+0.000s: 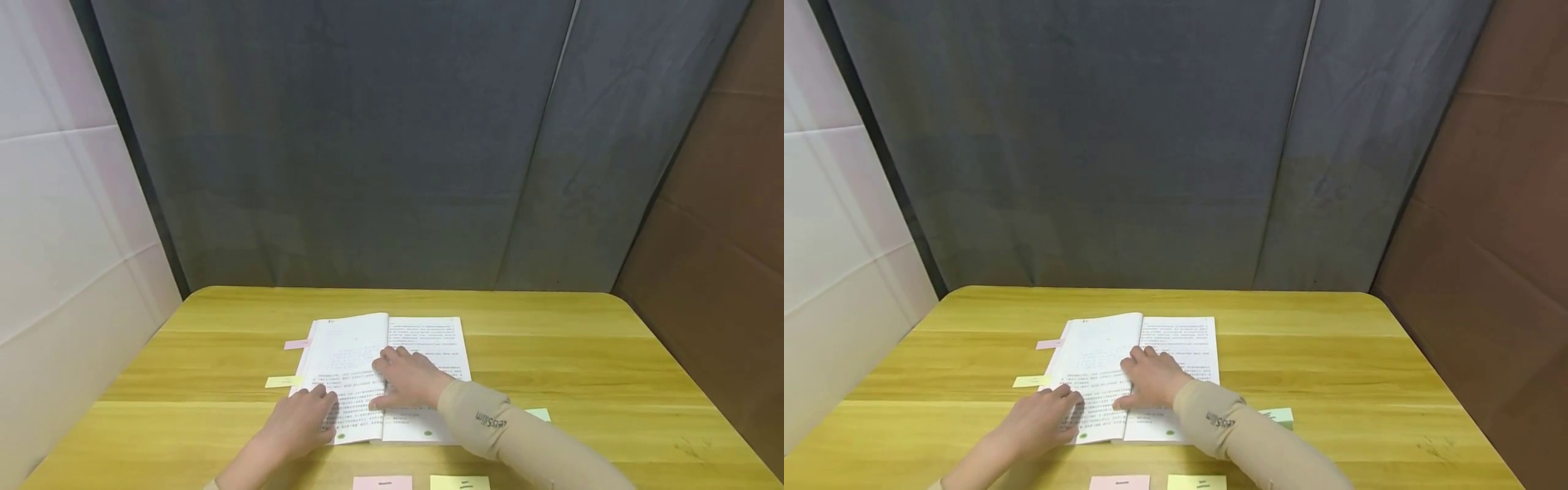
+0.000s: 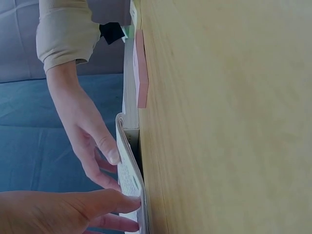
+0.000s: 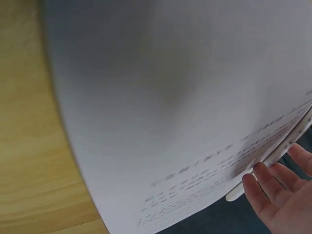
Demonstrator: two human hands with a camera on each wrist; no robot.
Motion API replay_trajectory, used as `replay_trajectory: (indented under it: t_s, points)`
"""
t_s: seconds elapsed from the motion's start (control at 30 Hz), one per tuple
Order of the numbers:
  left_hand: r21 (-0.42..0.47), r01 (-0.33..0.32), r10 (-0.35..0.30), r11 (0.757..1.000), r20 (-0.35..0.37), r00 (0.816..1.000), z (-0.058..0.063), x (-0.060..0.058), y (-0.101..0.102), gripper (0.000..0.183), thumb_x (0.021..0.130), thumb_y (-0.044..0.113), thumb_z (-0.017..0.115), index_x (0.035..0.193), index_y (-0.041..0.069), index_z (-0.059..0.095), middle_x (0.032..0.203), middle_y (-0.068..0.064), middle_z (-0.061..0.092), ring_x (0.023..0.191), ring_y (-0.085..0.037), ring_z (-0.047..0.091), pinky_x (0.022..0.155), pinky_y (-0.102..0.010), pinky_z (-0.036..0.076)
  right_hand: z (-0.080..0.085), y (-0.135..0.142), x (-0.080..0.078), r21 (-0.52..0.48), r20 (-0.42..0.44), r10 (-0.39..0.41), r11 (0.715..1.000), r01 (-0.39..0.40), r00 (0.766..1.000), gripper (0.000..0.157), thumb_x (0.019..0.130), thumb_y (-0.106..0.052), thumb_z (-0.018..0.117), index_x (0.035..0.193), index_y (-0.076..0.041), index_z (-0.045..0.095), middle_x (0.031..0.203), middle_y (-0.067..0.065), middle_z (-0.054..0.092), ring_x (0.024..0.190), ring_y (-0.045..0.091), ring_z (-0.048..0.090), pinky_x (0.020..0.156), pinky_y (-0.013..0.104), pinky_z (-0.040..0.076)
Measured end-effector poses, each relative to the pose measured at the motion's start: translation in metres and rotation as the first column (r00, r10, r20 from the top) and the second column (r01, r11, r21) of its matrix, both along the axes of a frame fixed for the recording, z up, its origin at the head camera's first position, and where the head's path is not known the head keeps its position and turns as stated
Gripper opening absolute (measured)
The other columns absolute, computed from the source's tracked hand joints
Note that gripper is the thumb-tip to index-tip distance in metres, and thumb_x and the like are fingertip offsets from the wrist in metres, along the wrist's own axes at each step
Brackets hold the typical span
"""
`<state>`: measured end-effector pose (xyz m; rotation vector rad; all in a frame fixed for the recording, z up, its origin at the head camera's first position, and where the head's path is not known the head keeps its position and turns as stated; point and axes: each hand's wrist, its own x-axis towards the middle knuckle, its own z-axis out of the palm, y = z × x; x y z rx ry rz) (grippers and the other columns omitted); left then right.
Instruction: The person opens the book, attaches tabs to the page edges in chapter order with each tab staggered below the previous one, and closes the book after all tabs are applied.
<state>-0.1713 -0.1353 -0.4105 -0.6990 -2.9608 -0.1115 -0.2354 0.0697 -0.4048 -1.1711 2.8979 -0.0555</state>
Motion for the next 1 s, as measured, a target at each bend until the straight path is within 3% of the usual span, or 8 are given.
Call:
replay_trajectory:
  t_s: [0.23, 0.43, 0.7, 1.0]
  points:
    - [0.006, 0.011, -0.011, 1.0, 0.018, 1.0, 0.0, 0.001, 0.001, 0.029, 0.066, 0.023, 0.068, 0.086, 0.004, 0.058, 0.069, 0.001, 0.041, 0.057, -0.017, 0.043, 0.044, -0.031, 0.037, -0.001, 0.0, 0.002, 0.017, 0.008, -0.004, 1.0, 0.004, 1.0, 0.066, 0.073, -0.064, 0.05, 0.117, -0.014, 0.051, 0.11, 0.001, 0.046, 0.093, 0.015, 0.046, 0.074, 0.032, 0.044]
    - [0.005, 0.018, -0.018, 1.0, 0.002, 1.0, 0.001, 0.0, 0.001, 0.029, 0.065, 0.023, 0.069, 0.085, 0.005, 0.057, 0.068, 0.001, 0.041, 0.057, -0.017, 0.043, 0.045, -0.032, 0.037, -0.001, 0.002, 0.015, 0.013, 0.009, 0.044, 0.999, -0.044, 0.999, 0.07, 0.069, -0.068, 0.051, 0.116, -0.016, 0.051, 0.107, -0.001, 0.046, 0.089, 0.012, 0.045, 0.067, 0.028, 0.044]
    - [-0.004, 0.018, -0.018, 1.0, 0.006, 1.0, 0.001, 0.001, 0.001, 0.03, 0.066, 0.024, 0.07, 0.086, 0.005, 0.057, 0.069, 0.001, 0.041, 0.058, -0.018, 0.044, 0.046, -0.033, 0.039, -0.004, 0.005, 0.035, -0.008, 0.004, 0.093, 0.996, -0.093, 0.996, 0.069, 0.071, -0.066, 0.05, 0.12, -0.018, 0.049, 0.111, -0.002, 0.045, 0.092, 0.011, 0.043, 0.064, 0.024, 0.043]
    - [-0.011, 0.014, -0.014, 1.0, 0.011, 1.0, 0.004, 0.0, 0.0, 0.032, 0.066, 0.023, 0.07, 0.088, 0.003, 0.057, 0.071, -0.001, 0.044, 0.059, -0.019, 0.046, 0.048, -0.034, 0.04, -0.006, 0.004, 0.038, -0.023, -0.03, 0.099, 0.995, -0.099, 0.995, 0.065, 0.073, -0.063, 0.05, 0.12, -0.018, 0.048, 0.11, -0.003, 0.043, 0.091, 0.011, 0.042, 0.063, 0.022, 0.041]
